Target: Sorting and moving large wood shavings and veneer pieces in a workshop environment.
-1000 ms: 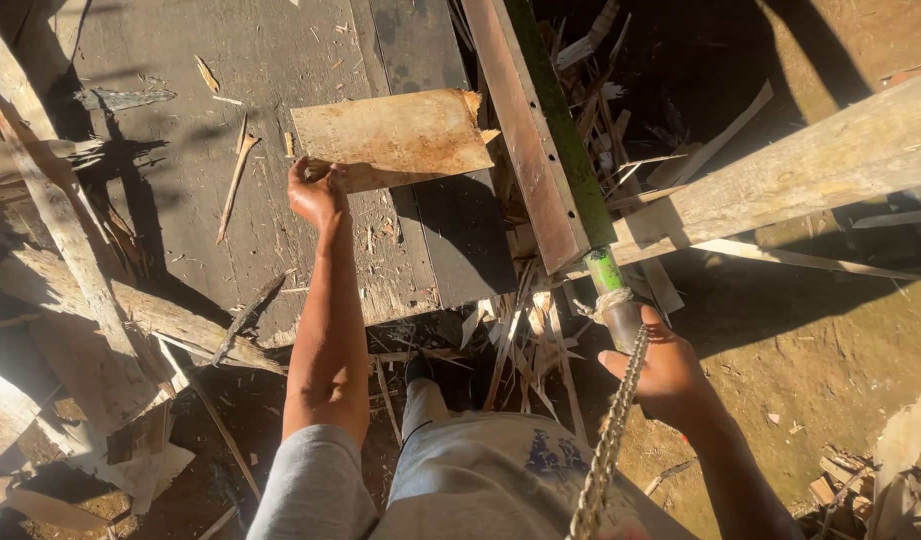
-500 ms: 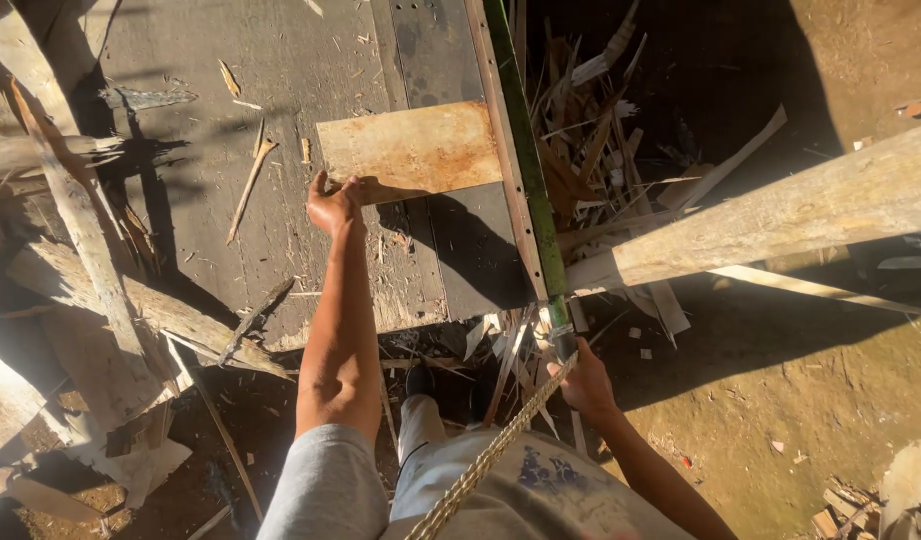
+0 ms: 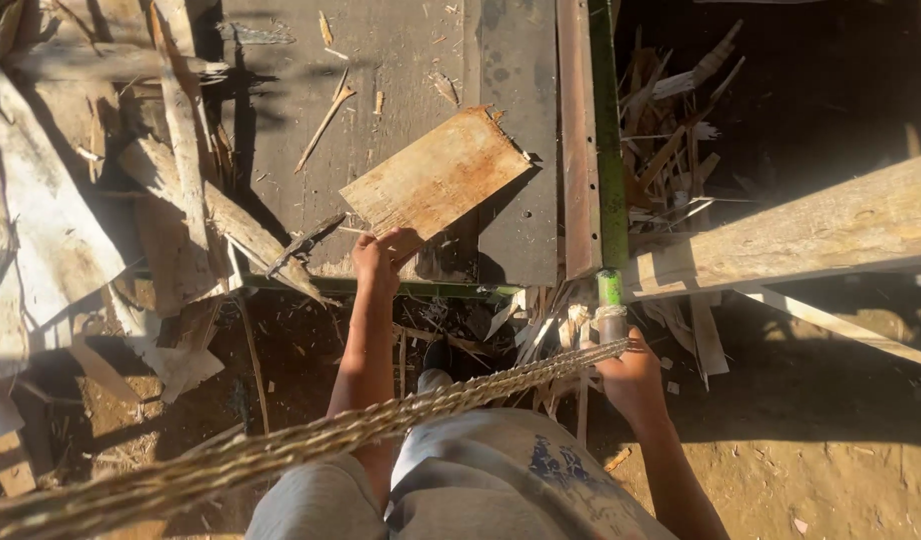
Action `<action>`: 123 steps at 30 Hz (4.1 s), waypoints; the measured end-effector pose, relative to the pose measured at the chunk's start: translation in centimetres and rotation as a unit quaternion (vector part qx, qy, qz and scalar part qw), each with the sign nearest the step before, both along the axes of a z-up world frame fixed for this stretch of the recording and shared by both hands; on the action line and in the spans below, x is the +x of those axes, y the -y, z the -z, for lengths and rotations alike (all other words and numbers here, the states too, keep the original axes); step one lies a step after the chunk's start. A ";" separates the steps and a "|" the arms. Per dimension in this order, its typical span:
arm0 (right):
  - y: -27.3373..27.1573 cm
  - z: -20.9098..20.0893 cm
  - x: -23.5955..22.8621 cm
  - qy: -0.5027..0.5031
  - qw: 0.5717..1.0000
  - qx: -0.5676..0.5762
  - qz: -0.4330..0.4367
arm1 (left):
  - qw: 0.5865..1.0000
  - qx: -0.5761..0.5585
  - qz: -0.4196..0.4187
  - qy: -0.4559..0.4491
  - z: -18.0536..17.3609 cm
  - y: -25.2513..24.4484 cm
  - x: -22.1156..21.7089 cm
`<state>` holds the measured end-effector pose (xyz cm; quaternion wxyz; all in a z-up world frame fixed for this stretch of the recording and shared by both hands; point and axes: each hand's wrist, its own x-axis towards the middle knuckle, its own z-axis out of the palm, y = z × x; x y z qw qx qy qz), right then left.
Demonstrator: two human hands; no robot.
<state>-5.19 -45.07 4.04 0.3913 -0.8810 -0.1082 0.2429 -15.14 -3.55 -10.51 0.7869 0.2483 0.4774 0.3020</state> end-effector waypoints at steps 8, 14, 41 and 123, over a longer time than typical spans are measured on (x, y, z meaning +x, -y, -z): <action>5.5 2.4 1.7 -0.249 0.860 0.443 -0.049 | 0.991 0.058 0.049 0.107 1.3 11.7 -9.7; 9.1 21.9 3.7 -0.132 0.957 0.143 -0.213 | 0.985 0.163 0.012 0.062 -3.0 12.6 -16.8; -26.2 29.6 -18.8 -0.237 0.927 -0.051 -0.284 | 0.725 0.508 -0.013 -0.465 -1.1 -22.0 -37.7; -78.7 15.0 -43.4 -0.300 0.926 0.140 -0.181 | 0.952 0.069 0.001 -0.300 -13.3 -43.9 -69.1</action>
